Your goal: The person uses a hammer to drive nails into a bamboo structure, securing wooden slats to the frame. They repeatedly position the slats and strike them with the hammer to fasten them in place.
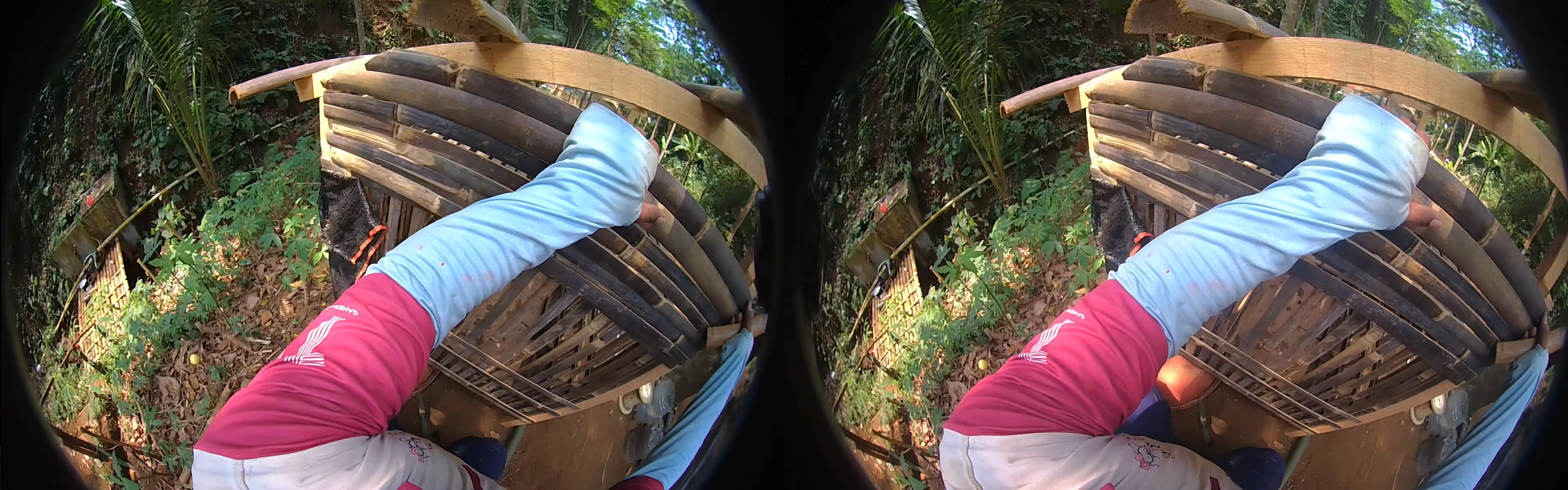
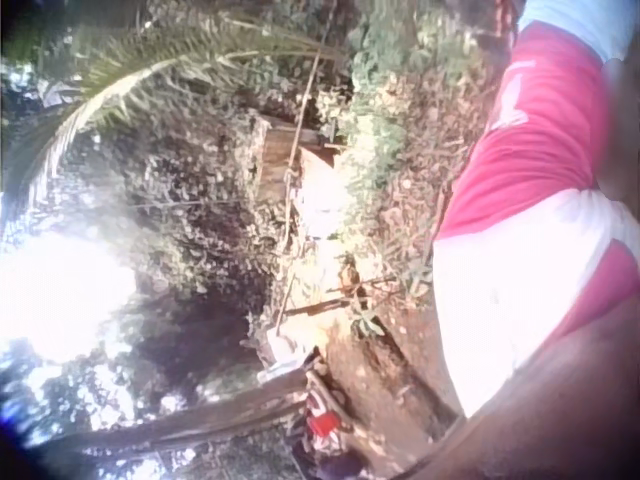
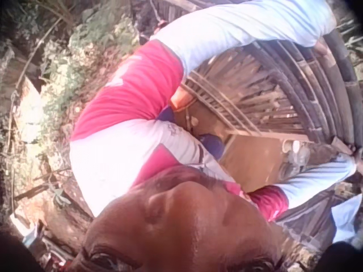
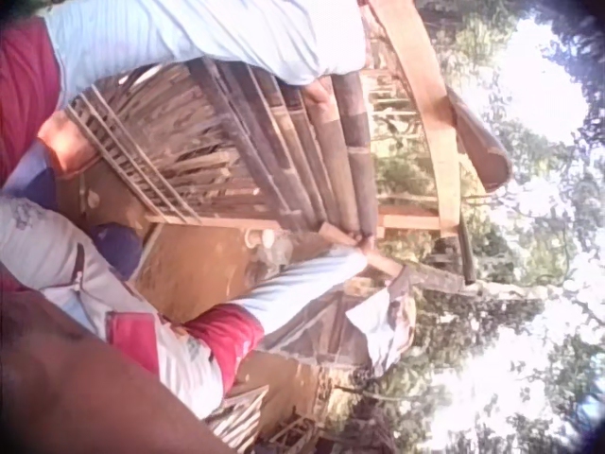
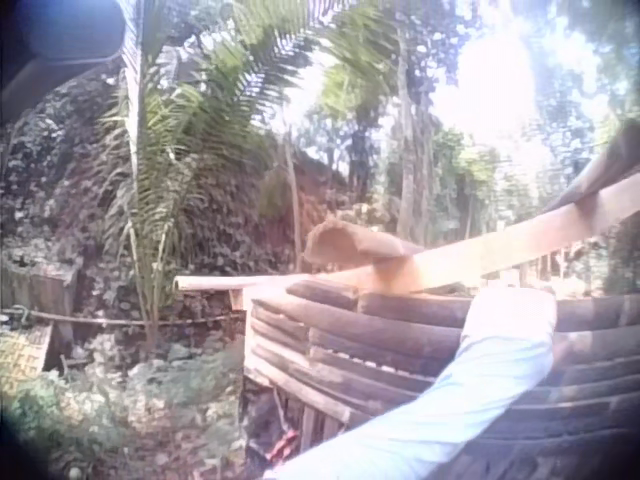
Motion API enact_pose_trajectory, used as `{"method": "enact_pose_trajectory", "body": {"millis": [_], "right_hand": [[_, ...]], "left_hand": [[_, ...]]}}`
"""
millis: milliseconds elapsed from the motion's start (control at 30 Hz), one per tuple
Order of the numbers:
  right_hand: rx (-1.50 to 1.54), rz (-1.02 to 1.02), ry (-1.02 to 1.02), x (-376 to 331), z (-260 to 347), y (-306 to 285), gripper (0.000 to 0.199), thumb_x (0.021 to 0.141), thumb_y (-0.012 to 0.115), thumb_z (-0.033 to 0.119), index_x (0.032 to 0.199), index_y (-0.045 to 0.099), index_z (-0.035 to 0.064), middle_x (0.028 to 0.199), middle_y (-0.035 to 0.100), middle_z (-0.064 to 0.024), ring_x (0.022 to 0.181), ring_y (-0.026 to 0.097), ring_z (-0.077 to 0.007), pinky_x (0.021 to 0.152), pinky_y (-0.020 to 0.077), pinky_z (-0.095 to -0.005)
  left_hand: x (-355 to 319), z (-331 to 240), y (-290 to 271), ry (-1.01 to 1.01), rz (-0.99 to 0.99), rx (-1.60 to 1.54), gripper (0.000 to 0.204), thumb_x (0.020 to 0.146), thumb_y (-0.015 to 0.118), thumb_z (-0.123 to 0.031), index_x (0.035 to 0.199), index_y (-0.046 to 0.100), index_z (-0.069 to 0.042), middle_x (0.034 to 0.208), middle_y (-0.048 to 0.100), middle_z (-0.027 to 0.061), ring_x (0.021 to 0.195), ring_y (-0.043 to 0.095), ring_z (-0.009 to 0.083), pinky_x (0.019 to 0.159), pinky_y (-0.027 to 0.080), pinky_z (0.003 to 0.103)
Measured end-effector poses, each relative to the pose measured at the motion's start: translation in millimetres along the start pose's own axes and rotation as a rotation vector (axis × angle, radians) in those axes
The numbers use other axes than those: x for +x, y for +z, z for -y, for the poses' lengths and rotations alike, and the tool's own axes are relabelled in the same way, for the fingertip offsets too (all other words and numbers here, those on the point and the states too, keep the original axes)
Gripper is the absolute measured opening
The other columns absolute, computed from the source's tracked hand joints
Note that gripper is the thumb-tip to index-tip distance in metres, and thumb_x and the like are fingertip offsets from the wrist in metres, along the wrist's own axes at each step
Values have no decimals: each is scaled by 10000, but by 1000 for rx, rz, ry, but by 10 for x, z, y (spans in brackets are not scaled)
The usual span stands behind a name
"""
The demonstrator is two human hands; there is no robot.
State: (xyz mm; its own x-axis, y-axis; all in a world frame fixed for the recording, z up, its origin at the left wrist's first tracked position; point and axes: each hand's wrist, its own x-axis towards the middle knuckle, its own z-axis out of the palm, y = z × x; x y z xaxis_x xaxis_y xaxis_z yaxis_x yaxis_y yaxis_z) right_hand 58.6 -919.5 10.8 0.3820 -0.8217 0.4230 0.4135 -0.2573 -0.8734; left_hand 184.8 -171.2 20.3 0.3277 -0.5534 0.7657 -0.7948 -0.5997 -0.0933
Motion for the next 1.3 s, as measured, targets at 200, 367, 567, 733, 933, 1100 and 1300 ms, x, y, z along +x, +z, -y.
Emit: {"method": "enact_pose_trajectory", "body": {"millis": [200, 367, 567, 733, 933, 1100, 1300], "right_hand": [[-12, -43, -92, -170, 272, -6, 312, 865, 684, 505, 895, 549, 225, 610, 489, 26, 481, 461, -129, 446, 451, -295], [46, -56, -64, -354, 186, 250, 310, 853, 708, 489, 889, 555, 222, 594, 488, 28, 468, 454, -131, 438, 441, -290], [35, -96, -63, -449, 321, 196, 308, 839, 735, 470, 882, 562, 219, 576, 487, 31, 452, 445, -134, 428, 428, -284], [49, -113, -76, -470, 445, 107, 309, 828, 758, 454, 877, 568, 216, 560, 486, 33, 439, 438, -136, 421, 418, -279], [146, -39, -97, -1727, 217, 903, 257, 817, 796, 236, 861, 581, 102, 583, 542, -21, 470, 512, -151, 465, 467, -290], [127, -149, -86, -2677, 752, 931, 255, 830, 783, 173, 930, 595, 32, 692, 623, -67, 554, 588, -176, 507, 510, -307], [313, 85, -55, -2308, 690, 615, 199, 837, 773, 164, 907, 644, 29, 689, 621, -70, 551, 584, -179, 533, 517, -317]], "left_hand": [[-75, -87, 1, -38, 38, -34, 744, 722, 668, -726, 1017, 717, -45, 985, 711, 155, 965, 680, 314, 864, 524, 390], [-191, -100, -94, -16, 27, 84, 763, 741, 647, -734, 1058, 707, -42, 1050, 706, 147, 1014, 672, 297, 888, 515, 385], [-207, -69, -17, -25, -20, 42, 650, 793, 636, -671, 1030, 718, -71, 1019, 710, 149, 988, 676, 296, 876, 518, 388], [-187, -82, -63, -27, -75, 13, 490, 859, 613, -557, 983, 728, -96, 886, 723, 128, 888, 698, 302, 813, 536, 406], [-112, -41, 238, 61, -338, 135, 402, 873, 640, -455, 791, 677, -63, 691, 671, 134, 687, 672, 322, 672, 521, 431], [4, -203, 400, 76, -355, 231, 315, 871, 671, -397, 888, 650, -83, 726, 659, 136, 709, 656, 331, 684, 512, 430], [-8, -206, 280, 154, -457, 268, 308, 871, 683, -357, 993, 670, -75, 743, 654, 150, 722, 649, 332, 686, 507, 417]]}}
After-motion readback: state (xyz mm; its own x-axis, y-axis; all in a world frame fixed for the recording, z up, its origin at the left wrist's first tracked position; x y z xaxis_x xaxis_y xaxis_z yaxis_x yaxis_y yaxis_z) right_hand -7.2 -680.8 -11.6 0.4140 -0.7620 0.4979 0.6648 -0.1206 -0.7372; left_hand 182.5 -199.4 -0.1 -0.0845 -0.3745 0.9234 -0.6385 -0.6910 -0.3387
